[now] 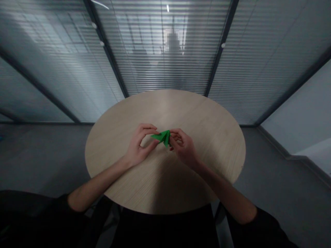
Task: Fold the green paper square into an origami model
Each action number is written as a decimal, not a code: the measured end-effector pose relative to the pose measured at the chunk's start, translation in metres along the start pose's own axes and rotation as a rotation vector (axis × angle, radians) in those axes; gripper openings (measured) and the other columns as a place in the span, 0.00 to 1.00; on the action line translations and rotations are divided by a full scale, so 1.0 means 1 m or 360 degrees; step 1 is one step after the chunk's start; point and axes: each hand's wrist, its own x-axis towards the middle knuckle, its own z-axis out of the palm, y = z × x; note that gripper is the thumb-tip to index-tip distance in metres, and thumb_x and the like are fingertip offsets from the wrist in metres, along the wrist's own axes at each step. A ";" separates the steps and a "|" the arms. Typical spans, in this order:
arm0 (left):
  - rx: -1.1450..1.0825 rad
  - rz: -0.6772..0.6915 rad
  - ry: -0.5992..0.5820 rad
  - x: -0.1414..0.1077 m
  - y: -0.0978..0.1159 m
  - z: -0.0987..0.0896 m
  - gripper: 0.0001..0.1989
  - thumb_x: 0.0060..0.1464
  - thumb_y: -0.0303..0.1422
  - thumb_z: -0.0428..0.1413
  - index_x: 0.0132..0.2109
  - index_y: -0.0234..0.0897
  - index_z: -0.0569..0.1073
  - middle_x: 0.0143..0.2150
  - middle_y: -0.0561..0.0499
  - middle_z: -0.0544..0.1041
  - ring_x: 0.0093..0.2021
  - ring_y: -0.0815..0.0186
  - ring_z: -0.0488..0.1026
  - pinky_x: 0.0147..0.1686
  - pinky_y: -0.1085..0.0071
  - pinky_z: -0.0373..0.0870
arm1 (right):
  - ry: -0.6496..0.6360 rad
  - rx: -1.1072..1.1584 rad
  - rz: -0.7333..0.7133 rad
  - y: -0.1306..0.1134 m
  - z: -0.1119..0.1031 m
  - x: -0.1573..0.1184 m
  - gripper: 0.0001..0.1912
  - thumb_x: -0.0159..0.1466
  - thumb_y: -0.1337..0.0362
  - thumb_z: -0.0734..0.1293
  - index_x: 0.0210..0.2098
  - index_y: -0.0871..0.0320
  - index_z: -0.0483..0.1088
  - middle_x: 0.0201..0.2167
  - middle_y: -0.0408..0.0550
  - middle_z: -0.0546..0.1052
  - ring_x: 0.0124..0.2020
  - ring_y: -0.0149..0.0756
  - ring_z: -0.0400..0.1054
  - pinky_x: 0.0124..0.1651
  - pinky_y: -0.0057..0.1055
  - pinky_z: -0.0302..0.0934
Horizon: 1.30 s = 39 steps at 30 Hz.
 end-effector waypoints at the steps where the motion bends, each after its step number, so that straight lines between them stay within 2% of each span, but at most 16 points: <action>1: 0.0020 0.0028 -0.0037 0.000 0.000 0.000 0.10 0.65 0.34 0.60 0.52 0.40 0.74 0.50 0.45 0.73 0.52 0.60 0.72 0.53 0.58 0.73 | -0.0003 -0.0014 -0.0013 0.000 0.000 0.000 0.17 0.62 0.51 0.74 0.43 0.55 0.73 0.32 0.45 0.78 0.28 0.32 0.73 0.25 0.26 0.72; 4: 0.0054 0.0081 -0.0122 -0.002 0.001 -0.001 0.14 0.66 0.31 0.59 0.57 0.41 0.73 0.51 0.45 0.73 0.53 0.60 0.72 0.53 0.58 0.73 | -0.0012 -0.0069 -0.0057 0.000 0.001 -0.001 0.18 0.62 0.52 0.74 0.46 0.55 0.72 0.30 0.42 0.75 0.24 0.29 0.69 0.22 0.24 0.69; 9: 0.0055 0.0155 -0.0258 -0.003 0.001 0.000 0.23 0.63 0.33 0.62 0.63 0.42 0.69 0.56 0.41 0.71 0.57 0.56 0.71 0.55 0.55 0.74 | 0.0007 -0.0174 -0.0059 0.001 0.000 -0.002 0.19 0.64 0.52 0.73 0.49 0.53 0.67 0.30 0.39 0.74 0.19 0.26 0.66 0.19 0.23 0.65; 14: 0.0030 0.0128 -0.0303 -0.005 -0.002 0.002 0.21 0.65 0.26 0.54 0.63 0.42 0.70 0.59 0.41 0.69 0.59 0.56 0.70 0.58 0.54 0.73 | 0.0019 -0.0229 -0.0061 0.000 0.000 -0.003 0.18 0.63 0.52 0.73 0.46 0.53 0.67 0.30 0.39 0.75 0.20 0.26 0.66 0.19 0.23 0.65; 18: -0.0017 0.0111 -0.0380 -0.006 -0.004 0.001 0.19 0.65 0.25 0.54 0.61 0.42 0.71 0.57 0.42 0.71 0.57 0.58 0.72 0.57 0.56 0.74 | 0.0025 -0.0225 -0.0077 -0.003 -0.001 -0.004 0.12 0.65 0.54 0.72 0.43 0.53 0.71 0.30 0.41 0.75 0.20 0.26 0.65 0.19 0.24 0.64; 20: -0.0029 0.0090 -0.0406 -0.005 -0.004 0.001 0.17 0.66 0.26 0.55 0.60 0.41 0.71 0.56 0.42 0.72 0.56 0.58 0.73 0.56 0.56 0.74 | 0.0007 -0.0263 -0.0088 -0.005 -0.001 -0.004 0.10 0.66 0.55 0.70 0.41 0.54 0.73 0.26 0.40 0.74 0.19 0.26 0.64 0.19 0.24 0.62; 23: -0.0007 0.0066 -0.0400 -0.005 -0.004 -0.001 0.15 0.67 0.28 0.55 0.59 0.41 0.72 0.54 0.42 0.73 0.55 0.59 0.73 0.55 0.57 0.75 | -0.0021 -0.0330 -0.0125 -0.007 -0.003 -0.004 0.09 0.67 0.56 0.68 0.39 0.55 0.75 0.24 0.40 0.73 0.18 0.26 0.63 0.19 0.25 0.60; 30: 0.0011 0.0107 -0.0314 -0.005 -0.006 -0.003 0.09 0.68 0.29 0.56 0.54 0.38 0.74 0.49 0.44 0.76 0.50 0.61 0.75 0.51 0.62 0.75 | -0.0037 -0.0367 -0.0241 -0.011 -0.005 -0.003 0.11 0.69 0.57 0.66 0.37 0.56 0.78 0.31 0.44 0.75 0.20 0.25 0.66 0.21 0.25 0.62; 35: -0.0029 0.0084 -0.0203 -0.004 -0.004 -0.004 0.07 0.68 0.27 0.55 0.50 0.36 0.76 0.46 0.45 0.77 0.48 0.63 0.75 0.49 0.64 0.75 | -0.0157 -0.0427 -0.0319 -0.013 -0.007 -0.004 0.13 0.60 0.56 0.76 0.42 0.55 0.79 0.39 0.47 0.76 0.32 0.32 0.73 0.29 0.26 0.71; 39: -0.0013 0.0043 -0.0139 -0.002 -0.002 -0.002 0.06 0.68 0.28 0.56 0.49 0.37 0.76 0.44 0.47 0.76 0.45 0.64 0.75 0.46 0.65 0.75 | -0.0155 -0.0442 -0.0371 -0.012 -0.006 -0.005 0.09 0.63 0.59 0.74 0.42 0.53 0.79 0.40 0.48 0.78 0.36 0.34 0.75 0.33 0.28 0.74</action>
